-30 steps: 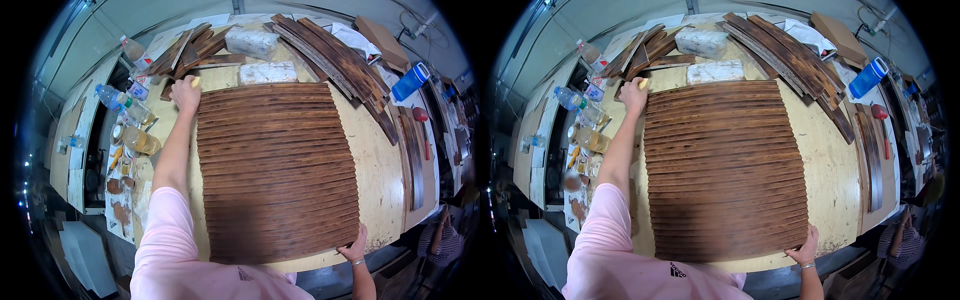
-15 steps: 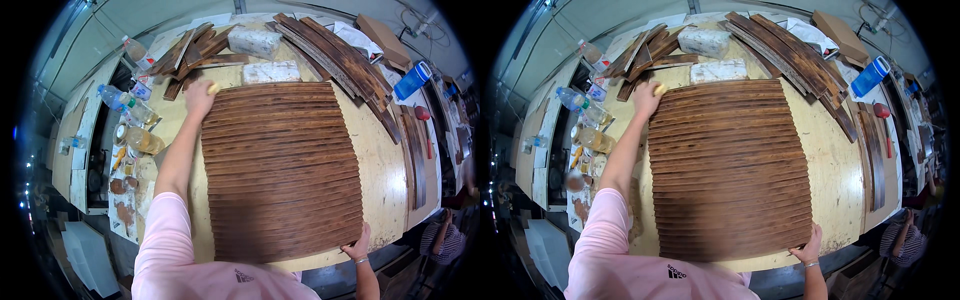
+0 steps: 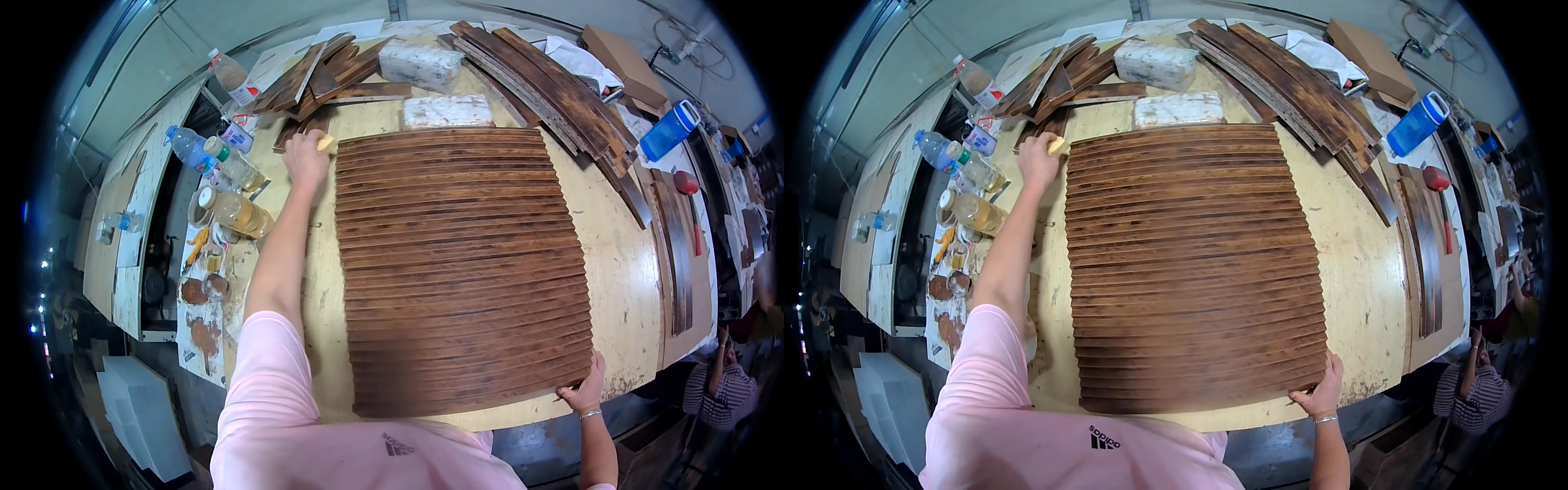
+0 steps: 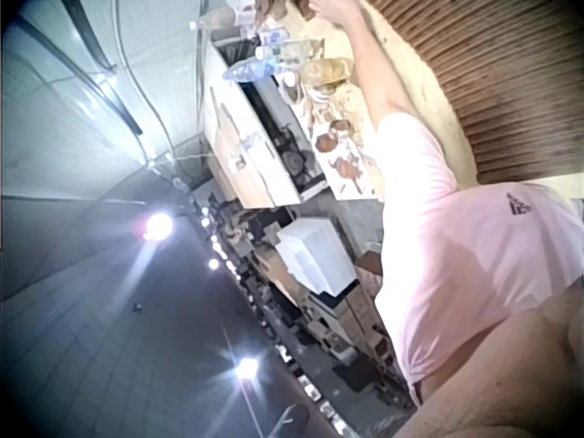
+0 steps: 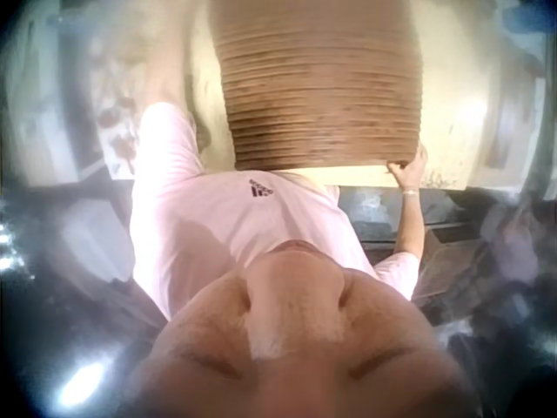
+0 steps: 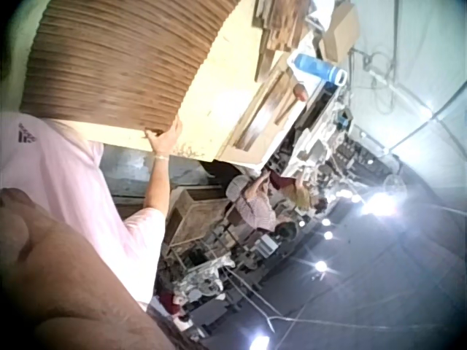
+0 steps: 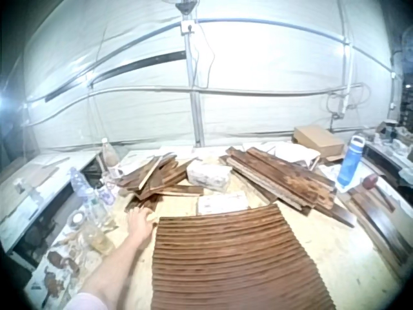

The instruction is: The person uses a small block to rub and finish the surface of a slatted wood panel on a worktable, and then uses a cloth to wipe down the surface.

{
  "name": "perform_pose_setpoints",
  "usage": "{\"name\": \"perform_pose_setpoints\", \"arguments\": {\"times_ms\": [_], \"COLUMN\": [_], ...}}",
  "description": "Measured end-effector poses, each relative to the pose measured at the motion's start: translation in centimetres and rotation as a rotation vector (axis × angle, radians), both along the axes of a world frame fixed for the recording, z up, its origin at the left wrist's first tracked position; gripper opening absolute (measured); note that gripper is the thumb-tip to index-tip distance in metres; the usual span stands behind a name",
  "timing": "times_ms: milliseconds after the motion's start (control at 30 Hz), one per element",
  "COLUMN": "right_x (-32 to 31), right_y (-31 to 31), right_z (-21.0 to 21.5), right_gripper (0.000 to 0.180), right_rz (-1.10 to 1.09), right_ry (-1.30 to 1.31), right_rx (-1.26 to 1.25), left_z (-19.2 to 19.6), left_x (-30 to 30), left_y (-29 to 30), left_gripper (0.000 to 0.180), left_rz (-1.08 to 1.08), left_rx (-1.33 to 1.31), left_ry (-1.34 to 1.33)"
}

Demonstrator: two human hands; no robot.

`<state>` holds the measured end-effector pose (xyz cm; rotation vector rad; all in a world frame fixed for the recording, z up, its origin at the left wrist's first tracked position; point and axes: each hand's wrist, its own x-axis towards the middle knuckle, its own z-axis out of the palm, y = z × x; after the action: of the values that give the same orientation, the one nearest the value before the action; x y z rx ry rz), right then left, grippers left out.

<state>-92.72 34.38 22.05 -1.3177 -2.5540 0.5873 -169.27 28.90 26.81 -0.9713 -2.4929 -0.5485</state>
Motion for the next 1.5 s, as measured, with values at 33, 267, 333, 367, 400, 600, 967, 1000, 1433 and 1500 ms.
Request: {"name": "perform_pose_setpoints", "arguments": {"times_ms": [33, 267, 333, 367, 400, 600, 967, 1000, 1433, 1500], "right_x": [0.1, 0.1, -0.1, -0.2, -0.2, 0.0, -0.3, -0.5, 0.2, 0.4], "right_y": [0.1, 0.2, 0.2, 0.0, -0.1, -0.1, -0.2, -0.2, 0.2, 0.2], "right_z": [-0.2, -0.1, 0.1, 0.3, 0.4, 0.0, 0.2, 0.5, -0.4, -0.5], "right_gripper": [0.120, 0.121, 0.121, 0.120, 0.120, 0.120, 0.121, 0.121, 0.124, 0.123], "right_rz": [0.010, 0.012, 0.003, -0.007, -0.016, -0.011, -0.047, -0.051, 0.003, 0.010], "right_ry": [-0.005, 0.007, 0.023, 0.031, 0.038, 0.025, 0.065, 0.080, 0.010, 0.001], "right_rx": [0.010, -0.017, -0.029, -0.030, -0.032, -0.019, -0.070, -0.072, -0.033, -0.009], "left_z": [0.3, 0.5, 0.1, 1.1, 2.1, 1.3, 2.2, 2.1, 2.2, 2.4], "left_x": [0.5, 1.8, -0.7, -0.8, -0.9, -2.9, 9.4, 11.3, 3.2, 2.1], "left_y": [0.4, 4.5, 3.3, 2.7, 2.1, 2.1, 6.4, 6.9, -11.3, -13.1], "left_gripper": [0.033, 0.040, 0.037, 0.037, 0.038, 0.039, 0.036, 0.036, 0.036, 0.038], "left_rz": [-0.116, -0.402, -0.283, -0.205, -0.126, -0.397, -0.600, -0.773, -0.430, -0.352], "left_rx": [0.031, -0.016, -0.162, -0.231, -0.300, -0.135, -0.042, -0.029, -0.253, -0.165], "left_ry": [0.024, 0.069, 0.163, 0.137, 0.113, 0.134, -0.153, -0.237, -0.101, -0.083]}}
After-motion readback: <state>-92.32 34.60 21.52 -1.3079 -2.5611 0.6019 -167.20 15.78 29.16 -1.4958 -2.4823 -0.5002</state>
